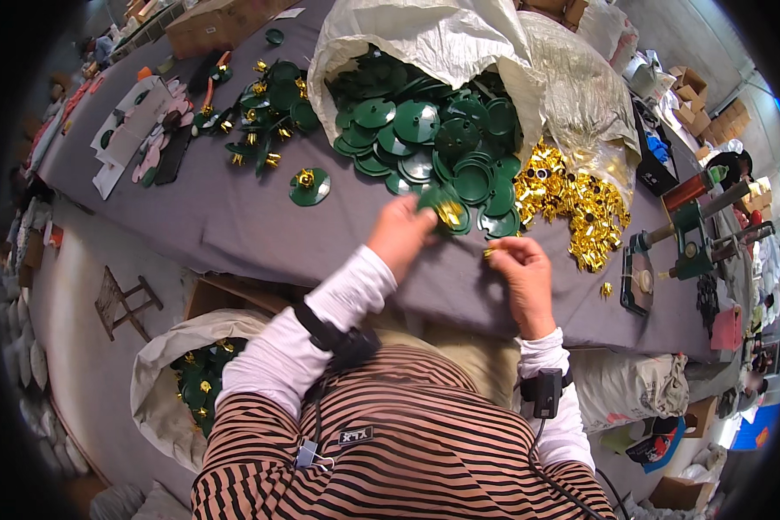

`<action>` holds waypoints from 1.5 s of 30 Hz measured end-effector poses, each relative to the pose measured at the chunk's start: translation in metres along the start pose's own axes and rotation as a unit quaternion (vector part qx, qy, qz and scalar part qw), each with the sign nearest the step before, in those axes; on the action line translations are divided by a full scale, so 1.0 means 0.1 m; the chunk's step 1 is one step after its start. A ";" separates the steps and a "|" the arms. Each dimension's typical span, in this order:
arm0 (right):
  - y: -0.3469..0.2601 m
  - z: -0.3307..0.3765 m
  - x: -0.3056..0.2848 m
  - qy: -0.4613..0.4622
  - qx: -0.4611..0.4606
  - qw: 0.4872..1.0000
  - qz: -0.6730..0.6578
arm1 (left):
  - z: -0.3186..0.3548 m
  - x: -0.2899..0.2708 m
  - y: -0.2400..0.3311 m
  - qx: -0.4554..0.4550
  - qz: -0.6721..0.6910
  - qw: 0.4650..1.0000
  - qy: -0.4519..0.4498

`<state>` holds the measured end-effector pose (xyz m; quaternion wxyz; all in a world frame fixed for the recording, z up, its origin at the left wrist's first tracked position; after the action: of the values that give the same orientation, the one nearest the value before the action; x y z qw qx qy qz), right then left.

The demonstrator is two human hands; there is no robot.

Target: The person assembles small gold metal ornaments onto green plastic bases by hand.

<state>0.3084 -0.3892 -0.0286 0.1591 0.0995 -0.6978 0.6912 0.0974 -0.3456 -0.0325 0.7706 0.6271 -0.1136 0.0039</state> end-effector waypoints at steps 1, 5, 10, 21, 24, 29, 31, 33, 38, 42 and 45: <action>-0.02 -0.07 -0.14 0.036 -0.014 0.999 -0.032 | -0.10 -0.18 0.27 0.023 0.029 0.999 0.027; -0.01 -0.22 -0.72 0.146 -0.118 0.982 -0.008 | -0.65 -1.27 1.27 0.203 0.191 0.953 0.123; 0.06 -0.17 -0.81 0.175 -0.153 0.972 -0.023 | -0.55 -1.10 1.01 0.271 -0.238 0.898 0.252; 0.07 -0.08 -0.80 0.165 -0.143 0.975 0.026 | -0.29 0.11 0.18 0.456 -0.556 0.695 0.036; -0.03 -0.02 -0.66 0.172 -0.136 0.976 -0.003 | -0.21 0.13 0.04 0.130 -0.340 0.931 0.018; -0.18 0.09 -0.11 0.022 -0.191 0.971 0.142 | 0.01 0.46 -0.17 0.022 -0.050 0.998 -0.042; -0.25 0.16 0.10 0.000 -0.214 0.960 0.183 | 0.08 0.50 -0.18 -0.006 -0.047 0.998 -0.033; -0.22 0.15 0.11 -0.018 -0.242 0.944 0.223 | 0.07 0.53 -0.25 0.039 -0.092 0.995 -0.031; -0.23 0.21 0.13 -0.038 -0.323 0.883 0.338 | 0.31 0.60 -0.05 0.256 -0.417 0.871 0.031; -0.08 0.23 0.09 0.016 -0.184 0.962 0.200 | 0.40 0.60 -0.04 0.415 -0.424 0.803 0.058; 0.14 0.21 0.06 0.065 -0.006 0.997 -0.028 | 0.42 0.54 -0.06 0.421 -0.402 0.812 0.046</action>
<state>0.2960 -0.4092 -0.0395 0.2239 0.0727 -0.6869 0.6876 0.1435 -0.3953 -0.0211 0.3690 0.8788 0.1967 -0.2299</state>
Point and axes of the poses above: each hand's wrist, its own z-axis away from the middle knuckle, its own x-axis out of the palm, y = z × x, the point moved 4 cm from there along -z, towards the middle knuckle, and after that the axes turned 13 degrees about -z, right-handed, at the moved point
